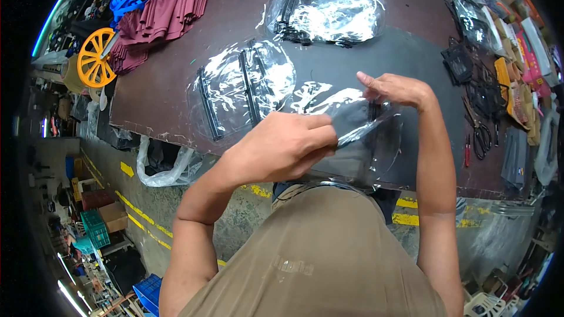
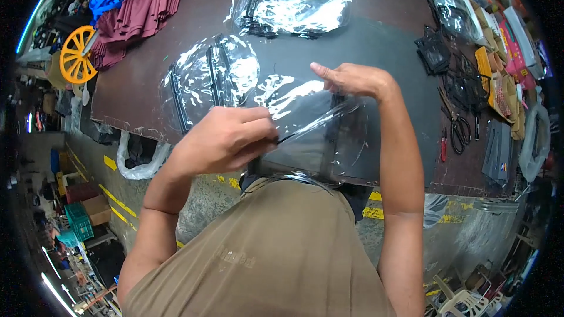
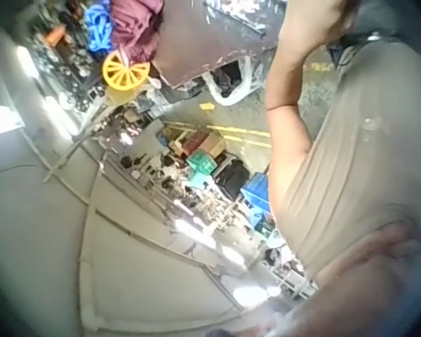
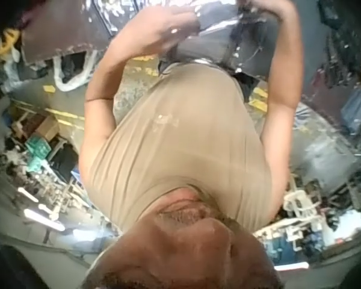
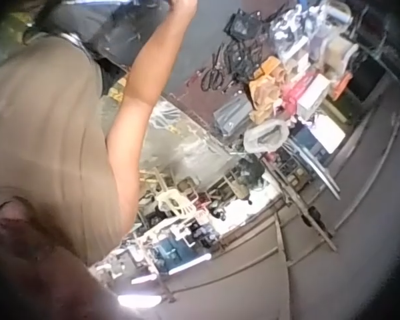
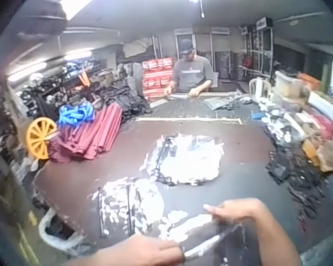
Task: Arranging and organizing plastic bags and black straps on a workbench in a manufacturing setting.
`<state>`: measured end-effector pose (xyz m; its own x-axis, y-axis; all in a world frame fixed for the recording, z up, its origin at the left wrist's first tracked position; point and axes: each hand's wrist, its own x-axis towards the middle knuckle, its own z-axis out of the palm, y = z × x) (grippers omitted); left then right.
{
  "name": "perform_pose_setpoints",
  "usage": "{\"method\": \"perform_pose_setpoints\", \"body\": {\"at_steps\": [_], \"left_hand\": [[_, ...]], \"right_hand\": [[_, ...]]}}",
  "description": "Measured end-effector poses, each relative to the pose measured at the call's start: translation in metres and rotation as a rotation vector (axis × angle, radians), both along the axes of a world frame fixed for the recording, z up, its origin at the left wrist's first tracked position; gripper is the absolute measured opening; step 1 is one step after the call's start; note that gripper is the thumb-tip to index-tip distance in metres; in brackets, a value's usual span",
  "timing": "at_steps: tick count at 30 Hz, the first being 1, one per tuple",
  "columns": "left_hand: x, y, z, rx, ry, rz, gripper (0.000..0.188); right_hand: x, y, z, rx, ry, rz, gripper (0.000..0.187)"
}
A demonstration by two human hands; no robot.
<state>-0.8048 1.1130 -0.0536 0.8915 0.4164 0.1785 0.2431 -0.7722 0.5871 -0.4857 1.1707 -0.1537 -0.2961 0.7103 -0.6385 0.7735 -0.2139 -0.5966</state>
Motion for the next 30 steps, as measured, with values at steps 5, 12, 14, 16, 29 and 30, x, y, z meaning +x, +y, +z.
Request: {"method": "perform_pose_setpoints", "body": {"at_steps": [5, 12, 14, 16, 29, 30], "left_hand": [[-0.034, 0.002, 0.044, -0.269, -0.16, -0.029, 0.02], [-0.057, 0.009, 0.053, -0.279, -0.375, 0.124, 0.018], [-0.059, 0.006, 0.051, -0.319, -0.448, 0.137, 0.017], [-0.06, 0.004, 0.047, -0.373, -0.428, 0.164, 0.019], [-0.217, 0.072, 0.063, -0.224, -0.692, 0.482, 0.018], [-0.227, 0.088, 0.054, -0.273, -0.712, 0.587, 0.02]], "right_hand": [[0.036, -0.009, -0.007, -0.239, 0.11, -0.152, 0.113], [0.048, -0.063, -0.025, 0.153, -0.25, -0.116, 0.093], [0.039, -0.086, -0.032, 0.123, -0.201, -0.22, 0.086], [0.03, -0.098, -0.043, 0.07, 0.039, -0.317, 0.062], [0.072, -0.106, -0.062, 0.583, -0.014, -0.498, 0.043], [0.074, -0.106, -0.06, 0.497, -0.006, -0.536, 0.046]]}}
